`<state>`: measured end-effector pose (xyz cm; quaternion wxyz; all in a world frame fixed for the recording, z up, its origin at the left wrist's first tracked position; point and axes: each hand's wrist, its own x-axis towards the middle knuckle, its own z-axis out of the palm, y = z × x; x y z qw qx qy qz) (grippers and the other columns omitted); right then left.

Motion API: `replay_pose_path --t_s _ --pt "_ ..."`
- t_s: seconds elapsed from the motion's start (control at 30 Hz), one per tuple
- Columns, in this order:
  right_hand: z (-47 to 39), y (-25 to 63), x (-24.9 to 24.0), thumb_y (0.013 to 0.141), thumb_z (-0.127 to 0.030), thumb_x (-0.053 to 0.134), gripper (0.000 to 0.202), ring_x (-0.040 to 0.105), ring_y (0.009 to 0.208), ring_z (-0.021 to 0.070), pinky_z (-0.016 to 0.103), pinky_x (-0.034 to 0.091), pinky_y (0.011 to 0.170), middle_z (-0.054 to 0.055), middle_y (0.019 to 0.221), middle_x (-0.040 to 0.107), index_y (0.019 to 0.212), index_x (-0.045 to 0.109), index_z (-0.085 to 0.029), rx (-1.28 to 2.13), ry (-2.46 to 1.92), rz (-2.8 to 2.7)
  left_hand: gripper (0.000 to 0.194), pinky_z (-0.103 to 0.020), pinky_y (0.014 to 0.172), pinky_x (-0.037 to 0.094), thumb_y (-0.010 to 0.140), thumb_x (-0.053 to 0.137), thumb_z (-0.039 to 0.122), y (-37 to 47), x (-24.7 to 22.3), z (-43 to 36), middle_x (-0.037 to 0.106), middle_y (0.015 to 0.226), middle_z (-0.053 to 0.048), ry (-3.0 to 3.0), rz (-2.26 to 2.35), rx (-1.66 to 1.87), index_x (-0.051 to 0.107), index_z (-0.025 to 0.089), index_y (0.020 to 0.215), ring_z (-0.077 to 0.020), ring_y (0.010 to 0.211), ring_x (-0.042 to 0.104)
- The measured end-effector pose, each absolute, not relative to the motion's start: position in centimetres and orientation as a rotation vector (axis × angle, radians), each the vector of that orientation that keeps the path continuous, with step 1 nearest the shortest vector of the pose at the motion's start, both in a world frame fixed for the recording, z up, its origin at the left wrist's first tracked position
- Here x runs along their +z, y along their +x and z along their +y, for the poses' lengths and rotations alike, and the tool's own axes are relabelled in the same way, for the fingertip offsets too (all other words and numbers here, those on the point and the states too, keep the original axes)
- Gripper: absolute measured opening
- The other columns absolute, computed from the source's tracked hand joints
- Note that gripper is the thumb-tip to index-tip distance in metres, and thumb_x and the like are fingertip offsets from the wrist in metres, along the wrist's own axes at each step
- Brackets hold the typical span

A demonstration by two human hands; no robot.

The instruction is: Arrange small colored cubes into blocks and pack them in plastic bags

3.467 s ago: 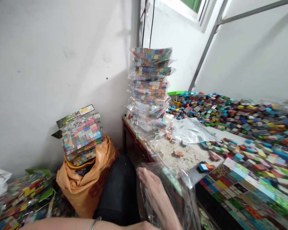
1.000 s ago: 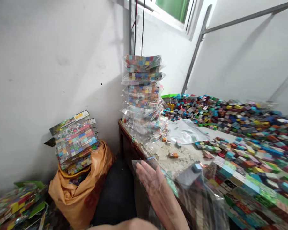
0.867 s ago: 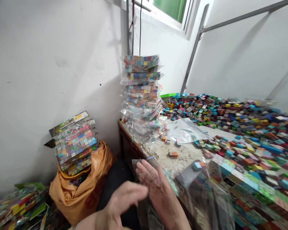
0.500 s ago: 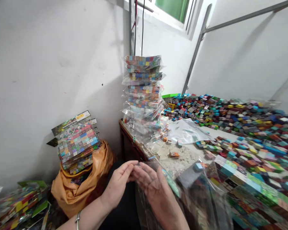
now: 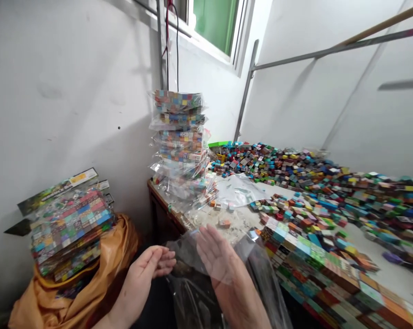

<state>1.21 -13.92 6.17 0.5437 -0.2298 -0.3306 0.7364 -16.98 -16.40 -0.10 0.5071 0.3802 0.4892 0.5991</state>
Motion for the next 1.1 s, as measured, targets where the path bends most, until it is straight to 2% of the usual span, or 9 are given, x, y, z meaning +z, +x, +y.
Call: replay_pose_path --t_s 0.17,0.33,0.4,0.67,0.73,0.9,1.03,1.1 --pt "-14.2 3.1 7.9 0.082 -0.043 0.050 0.041 0.038 0.125 0.0221 0.042 0.024 0.107 -0.003 0.139 0.038 0.122 0.050 -0.035 1.677 -0.487 -0.782 0.037 -0.034 0.075 0.052 0.080 0.050 0.049 -17.3 -0.5 -16.2 0.068 0.092 -0.010 0.938 1.194 1.404 0.060 0.014 0.089 -0.0223 0.084 0.065" --pt "-14.1 3.5 9.0 0.079 -0.056 0.045 0.037 0.043 0.120 0.0263 0.049 0.025 0.104 -0.004 0.137 0.042 0.111 0.058 -0.040 1.635 -0.545 -0.663 0.036 -0.034 0.076 0.052 0.081 0.049 0.047 -17.6 0.0 -15.7 0.068 0.091 -0.010 1.000 1.189 1.390 0.060 0.013 0.088 -0.0215 0.083 0.065" --pt "-14.4 3.2 9.3 0.080 -0.056 0.043 0.036 0.045 0.118 0.0271 0.052 0.024 0.103 -0.004 0.137 0.042 0.110 0.058 -0.042 1.599 -0.550 -0.638 0.035 -0.034 0.076 0.052 0.082 0.049 0.046 -17.5 0.1 -15.6 0.068 0.091 -0.010 1.005 1.191 1.392 0.060 0.013 0.089 -0.0214 0.083 0.065" --pt "-15.6 4.7 9.9 0.086 -0.047 0.036 0.041 0.041 0.122 0.0267 0.052 0.029 0.101 -0.005 0.140 0.036 0.127 0.041 -0.041 1.553 -0.496 -0.705 0.031 -0.034 0.077 0.052 0.085 0.047 0.041 -16.6 0.6 -16.0 0.068 0.089 -0.010 1.084 1.162 1.377 0.059 0.013 0.091 -0.0204 0.083 0.065" --pt "-15.5 4.5 9.4 0.085 -0.051 0.035 0.043 0.041 0.122 0.0262 0.051 0.030 0.101 -0.003 0.139 0.039 0.126 0.043 -0.039 1.570 -0.508 -0.682 0.032 -0.034 0.075 0.052 0.084 0.048 0.042 -16.3 0.7 -15.9 0.068 0.088 -0.010 1.050 1.154 1.395 0.058 0.013 0.091 -0.0203 0.082 0.066" --pt "-15.2 1.4 7.0 0.084 -0.058 0.034 0.052 0.045 0.119 0.0239 0.045 0.026 0.104 0.007 0.128 0.052 0.114 0.057 -0.023 1.773 -0.590 -0.634 0.033 -0.032 0.068 0.054 0.083 0.049 0.043 -15.8 0.9 -15.5 0.068 0.087 -0.011 0.982 1.170 1.425 0.058 0.012 0.089 -0.0195 0.076 0.066" --pt "-15.5 -0.5 4.3 0.086 -0.055 0.032 0.054 0.045 0.118 0.0269 0.050 0.028 0.101 0.011 0.127 0.052 0.119 0.052 -0.019 2.094 -0.576 -0.671 0.032 -0.030 0.065 0.054 0.083 0.048 0.043 -16.1 1.2 -15.5 0.067 0.091 -0.011 0.990 1.183 1.459 0.058 0.013 0.091 -0.0197 0.078 0.066" --pt "-15.8 -0.9 3.3 0.087 -0.054 0.032 0.055 0.046 0.117 0.0270 0.049 0.028 0.101 0.012 0.127 0.052 0.123 0.049 -0.016 2.206 -0.586 -0.697 0.032 -0.030 0.066 0.054 0.083 0.048 0.043 -16.5 1.3 -15.3 0.067 0.091 -0.011 0.992 1.206 1.478 0.058 0.013 0.090 -0.0197 0.078 0.066"
